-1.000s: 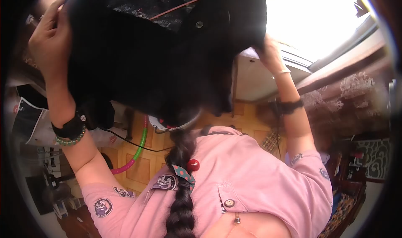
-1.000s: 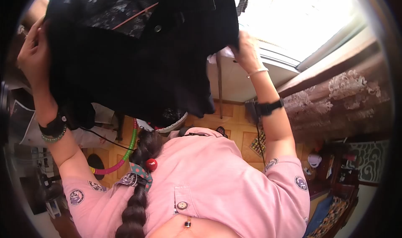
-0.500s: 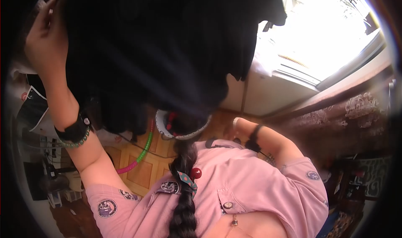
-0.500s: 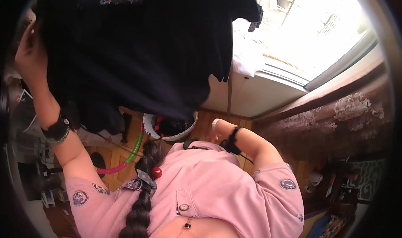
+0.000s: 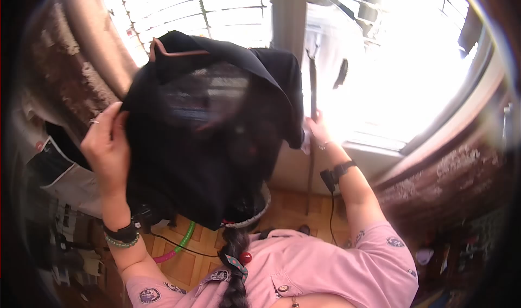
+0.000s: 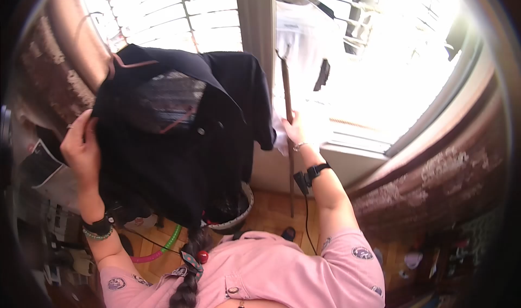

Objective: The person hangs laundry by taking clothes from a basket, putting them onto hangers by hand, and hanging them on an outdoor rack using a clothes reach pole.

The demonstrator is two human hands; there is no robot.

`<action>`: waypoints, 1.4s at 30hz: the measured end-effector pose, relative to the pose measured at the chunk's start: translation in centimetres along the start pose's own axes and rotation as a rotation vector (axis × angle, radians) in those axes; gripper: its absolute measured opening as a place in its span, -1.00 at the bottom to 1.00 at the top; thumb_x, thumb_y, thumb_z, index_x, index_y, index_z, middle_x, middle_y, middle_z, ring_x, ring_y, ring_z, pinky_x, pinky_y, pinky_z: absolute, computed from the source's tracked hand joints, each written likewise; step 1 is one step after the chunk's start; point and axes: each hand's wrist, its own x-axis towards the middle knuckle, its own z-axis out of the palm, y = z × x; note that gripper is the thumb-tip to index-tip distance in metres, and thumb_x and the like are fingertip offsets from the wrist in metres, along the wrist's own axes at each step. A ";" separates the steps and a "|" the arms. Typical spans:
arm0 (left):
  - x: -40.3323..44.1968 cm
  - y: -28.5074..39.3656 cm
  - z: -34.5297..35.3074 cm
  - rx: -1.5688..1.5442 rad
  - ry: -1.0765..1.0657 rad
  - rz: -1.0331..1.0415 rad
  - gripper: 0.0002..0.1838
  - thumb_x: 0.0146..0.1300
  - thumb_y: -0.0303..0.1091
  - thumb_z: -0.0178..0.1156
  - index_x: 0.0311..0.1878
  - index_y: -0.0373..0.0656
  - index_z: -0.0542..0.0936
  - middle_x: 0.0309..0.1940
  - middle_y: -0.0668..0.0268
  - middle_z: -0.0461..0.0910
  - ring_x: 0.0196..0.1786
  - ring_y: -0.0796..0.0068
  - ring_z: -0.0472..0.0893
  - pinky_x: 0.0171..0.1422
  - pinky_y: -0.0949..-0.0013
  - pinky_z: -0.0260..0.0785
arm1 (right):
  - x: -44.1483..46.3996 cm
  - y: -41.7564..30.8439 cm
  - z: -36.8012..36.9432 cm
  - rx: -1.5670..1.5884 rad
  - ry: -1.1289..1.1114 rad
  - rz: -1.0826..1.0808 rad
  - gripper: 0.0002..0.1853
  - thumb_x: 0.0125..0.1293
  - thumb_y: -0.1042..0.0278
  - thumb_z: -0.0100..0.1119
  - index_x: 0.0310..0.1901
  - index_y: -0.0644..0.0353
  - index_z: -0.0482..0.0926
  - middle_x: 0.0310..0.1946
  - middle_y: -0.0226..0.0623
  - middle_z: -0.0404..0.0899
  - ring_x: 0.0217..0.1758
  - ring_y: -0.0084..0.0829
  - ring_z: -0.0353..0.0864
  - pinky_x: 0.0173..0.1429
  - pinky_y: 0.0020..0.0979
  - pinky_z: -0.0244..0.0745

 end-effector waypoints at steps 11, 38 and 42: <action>-0.1 1.8 2.9 -0.201 -0.050 -0.041 -0.91 0.19 -0.59 0.19 -0.23 -0.31 0.60 -0.40 0.04 0.61 -0.32 0.09 0.64 -0.23 0.30 0.44 | -11.6 -16.7 -5.4 0.070 -0.062 -0.213 -0.89 0.39 0.41 0.06 -0.22 0.23 0.38 -0.59 -0.36 0.41 -0.58 -0.56 0.38 -0.46 -0.45 0.32; 4.3 16.8 14.2 -0.497 -0.106 0.025 -0.91 0.16 -0.52 0.26 -0.26 -0.27 0.60 -0.47 0.10 0.61 -0.41 0.15 0.62 -0.32 0.29 0.40 | -10.9 -23.0 -10.1 0.334 -0.534 0.028 -0.83 0.38 0.37 0.07 -0.18 0.26 0.34 -0.66 -0.47 0.40 -0.65 -0.68 0.38 -0.58 -0.56 0.31; 2.9 18.0 16.3 -0.442 -0.082 0.090 -0.87 0.15 -0.48 0.29 -0.23 -0.23 0.60 -0.46 0.12 0.61 -0.44 0.14 0.60 -0.34 0.26 0.41 | -10.0 -22.5 -12.1 0.417 -0.448 -0.036 -0.86 0.36 0.45 0.08 -0.16 0.28 0.35 -0.69 -0.49 0.38 -0.72 -0.68 0.36 -0.64 -0.57 0.28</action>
